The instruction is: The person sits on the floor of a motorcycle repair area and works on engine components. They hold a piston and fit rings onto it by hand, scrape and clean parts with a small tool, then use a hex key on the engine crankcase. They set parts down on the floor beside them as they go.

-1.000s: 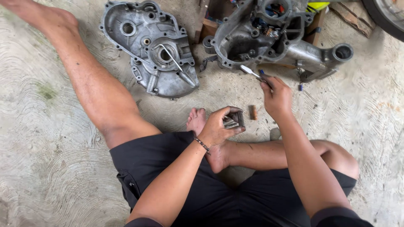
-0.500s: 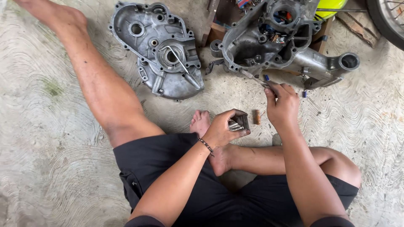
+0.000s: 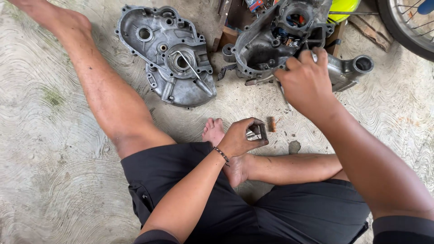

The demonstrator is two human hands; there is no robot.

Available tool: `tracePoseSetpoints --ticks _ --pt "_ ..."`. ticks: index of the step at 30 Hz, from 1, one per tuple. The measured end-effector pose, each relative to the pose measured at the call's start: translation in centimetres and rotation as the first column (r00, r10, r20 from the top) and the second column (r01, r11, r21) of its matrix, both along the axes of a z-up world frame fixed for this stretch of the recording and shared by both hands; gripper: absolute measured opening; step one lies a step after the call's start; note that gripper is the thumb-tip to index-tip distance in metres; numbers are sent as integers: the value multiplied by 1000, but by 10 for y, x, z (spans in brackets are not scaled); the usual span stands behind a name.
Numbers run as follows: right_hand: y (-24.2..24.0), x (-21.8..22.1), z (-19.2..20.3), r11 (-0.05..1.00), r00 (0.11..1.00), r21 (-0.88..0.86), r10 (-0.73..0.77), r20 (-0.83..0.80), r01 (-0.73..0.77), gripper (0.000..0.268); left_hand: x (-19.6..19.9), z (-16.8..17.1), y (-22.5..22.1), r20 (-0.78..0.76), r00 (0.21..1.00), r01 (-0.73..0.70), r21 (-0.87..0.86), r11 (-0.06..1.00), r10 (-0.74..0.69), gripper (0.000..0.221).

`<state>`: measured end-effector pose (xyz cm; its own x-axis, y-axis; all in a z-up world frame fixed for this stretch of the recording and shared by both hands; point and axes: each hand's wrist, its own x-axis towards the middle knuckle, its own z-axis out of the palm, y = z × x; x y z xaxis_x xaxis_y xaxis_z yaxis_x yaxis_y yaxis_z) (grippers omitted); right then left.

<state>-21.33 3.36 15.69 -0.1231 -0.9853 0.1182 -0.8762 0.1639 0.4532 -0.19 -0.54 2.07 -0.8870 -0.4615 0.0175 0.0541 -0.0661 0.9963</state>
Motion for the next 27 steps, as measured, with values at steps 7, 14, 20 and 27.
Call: tracePoseSetpoints --ticks 7,14,20,27 --pt "-56 11 41 917 996 395 -26 -91 60 24 10 16 -9 150 980 139 -55 989 -129 46" --pt "-64 16 84 834 985 524 -143 -93 170 25 11 15 -9 124 980 173 -142 975 -156 42" --pt "1 -22 29 840 905 452 -401 144 300 30 16 13 -10 106 987 137 -176 975 -120 44" --pt "137 -16 -140 676 524 464 -737 426 573 32 21 6 -8 9 998 64 -47 997 -63 51"
